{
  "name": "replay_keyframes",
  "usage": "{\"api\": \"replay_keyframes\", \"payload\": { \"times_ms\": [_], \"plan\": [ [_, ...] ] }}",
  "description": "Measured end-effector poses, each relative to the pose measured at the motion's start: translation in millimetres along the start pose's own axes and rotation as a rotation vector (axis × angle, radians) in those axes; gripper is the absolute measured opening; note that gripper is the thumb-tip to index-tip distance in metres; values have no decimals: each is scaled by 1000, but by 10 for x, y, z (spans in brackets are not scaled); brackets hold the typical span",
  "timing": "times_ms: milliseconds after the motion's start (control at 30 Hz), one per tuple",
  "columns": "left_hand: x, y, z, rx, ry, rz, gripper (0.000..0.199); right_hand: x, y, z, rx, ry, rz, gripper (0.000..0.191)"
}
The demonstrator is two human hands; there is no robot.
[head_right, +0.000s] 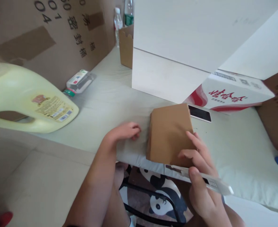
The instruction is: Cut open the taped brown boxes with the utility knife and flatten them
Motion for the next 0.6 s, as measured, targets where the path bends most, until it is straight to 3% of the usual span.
{"api": "replay_keyframes", "payload": {
  "times_ms": [67,133,267,333,467,533,600],
  "plan": [
    [19,144,23,-37,-73,175,13,-8,-58,18,-44,22,-23,33],
    [18,212,54,-111,-135,274,19,7,-171,-45,-74,104,-143,30],
    [-33,369,134,-324,-291,515,29,67,-453,-361,-94,354,-401,28],
    [-82,465,169,-454,-416,610,35,94,-635,-532,-23,412,-498,34],
    [-232,604,264,-483,-718,690,40,25,-976,-844,265,504,-662,45],
    [-266,608,282,-403,-756,681,35,-52,-1007,-915,348,532,-709,45],
    [-258,599,264,-371,-721,665,26,-73,-900,-858,318,459,-662,48]
  ]
}}
Point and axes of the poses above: each hand's wrist, its own x-axis towards the middle knuckle, its own y-axis out of the back of the hand, z = x × y, the point moved 7 cm from there along x, towards the middle knuckle, and after that the axes turned 3 degrees about z, right-handed, at the moved point
